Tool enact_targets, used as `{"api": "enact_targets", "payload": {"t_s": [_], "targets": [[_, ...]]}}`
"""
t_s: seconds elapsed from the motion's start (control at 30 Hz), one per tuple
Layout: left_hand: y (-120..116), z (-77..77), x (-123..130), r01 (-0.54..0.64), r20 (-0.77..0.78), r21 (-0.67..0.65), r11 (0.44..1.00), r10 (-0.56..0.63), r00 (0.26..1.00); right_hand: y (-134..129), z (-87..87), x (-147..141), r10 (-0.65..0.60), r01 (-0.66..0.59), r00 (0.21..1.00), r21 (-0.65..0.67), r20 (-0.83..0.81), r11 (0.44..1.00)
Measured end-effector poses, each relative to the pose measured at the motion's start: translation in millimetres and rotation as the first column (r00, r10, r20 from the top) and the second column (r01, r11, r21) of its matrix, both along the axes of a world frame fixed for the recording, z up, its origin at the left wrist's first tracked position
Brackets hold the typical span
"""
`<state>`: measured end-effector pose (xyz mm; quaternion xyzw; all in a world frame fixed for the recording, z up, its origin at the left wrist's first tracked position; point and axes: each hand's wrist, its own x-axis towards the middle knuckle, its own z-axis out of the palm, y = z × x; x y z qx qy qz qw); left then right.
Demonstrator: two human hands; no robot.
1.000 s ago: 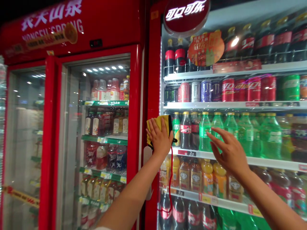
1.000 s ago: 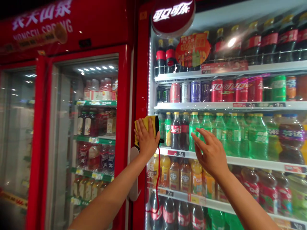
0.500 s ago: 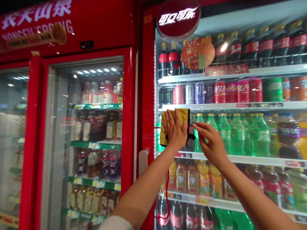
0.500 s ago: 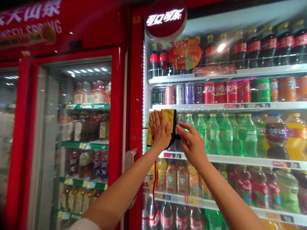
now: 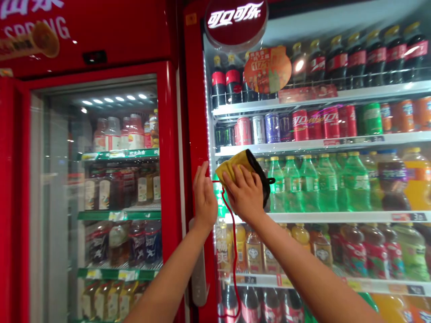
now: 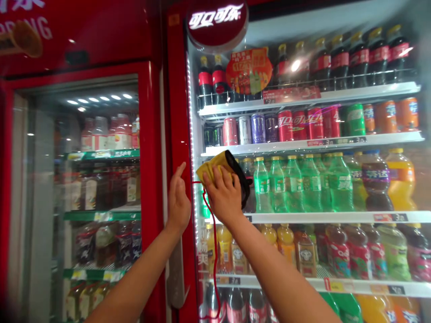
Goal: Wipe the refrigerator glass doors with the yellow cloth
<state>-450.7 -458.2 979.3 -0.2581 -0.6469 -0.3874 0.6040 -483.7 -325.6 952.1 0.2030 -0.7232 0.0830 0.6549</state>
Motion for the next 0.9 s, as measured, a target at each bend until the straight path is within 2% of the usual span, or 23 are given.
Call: {"api": "enact_targets", "payload": {"t_s": [0.07,0.13,0.23,0.3,0.33,0.4,0.47,0.53,0.6,0.63,0.7,0.8,0.83,0.9], "targets": [[-14.5,-1.3,-2.2,-0.081,-0.063,-0.033,0.996,0.079,0.995,-4.9,-4.0,-4.9,0.005,-0.003,1.000,0.108,-0.026,0.994],[-18.8,1.3,-5.7,-0.149,-0.121,-0.049,0.988,0.142,0.982,-7.8,4.4,-8.5,0.022,-0.010,0.998,0.203,-0.054,0.979],[-10.3,8.8,-10.5,-0.206,-0.176,-0.078,0.975,0.190,0.966,-3.7,37.2,-11.4,0.051,-0.030,0.996,0.279,-0.069,0.960],[-4.1,11.8,-11.4,-0.223,-0.194,-0.112,0.968,0.199,0.961,6.0,56.3,-12.3,0.058,-0.038,0.996,0.267,-0.067,0.963],[-3.3,11.7,-11.0,-0.231,-0.196,-0.127,0.965,0.204,0.959,12.1,60.3,-12.4,0.053,-0.037,0.997,0.228,-0.065,0.973],[-8.0,8.2,-8.7,-0.252,-0.193,-0.150,0.956,0.221,0.956,23.4,53.9,-11.8,0.032,-0.025,0.997,0.112,-0.065,0.993],[-18.3,2.5,-5.5,-0.280,-0.186,-0.164,0.946,0.249,0.950,29.2,32.9,-10.5,0.007,-0.005,0.998,0.024,-0.069,1.000],[-27.5,-2.0,-3.4,-0.310,-0.181,-0.170,0.935,0.280,0.943,27.1,11.1,-8.9,0.002,0.004,0.997,0.072,-0.072,0.997],[-28.9,-3.0,-3.8,-0.333,-0.182,-0.193,0.923,0.300,0.936,21.1,3.6,-8.4,0.014,0.002,0.997,0.201,-0.078,0.979],[-26.0,-2.2,-5.0,-0.339,-0.185,-0.216,0.916,0.302,0.935,19.4,7.4,-8.9,0.016,0.005,0.997,0.250,-0.080,0.968],[-14.9,0.3,-8.5,-0.340,-0.199,-0.276,0.899,0.292,0.935,23.2,26.7,-11.1,-0.003,0.026,0.996,0.268,-0.086,0.963],[1.7,0.3,-14.0,-0.339,-0.225,-0.368,0.866,0.271,0.936,50.0,55.2,-14.1,-0.065,0.077,0.994,0.140,-0.091,0.987],[4.3,-1.5,-15.6,-0.340,-0.229,-0.395,0.853,0.267,0.936,61.8,56.9,-13.9,-0.085,0.092,0.992,0.076,-0.095,0.993],[5.1,-7.3,-18.3,-0.343,-0.226,-0.434,0.833,0.268,0.936,82.4,44.5,-11.4,-0.131,0.125,0.987,-0.059,-0.098,0.990]]}}
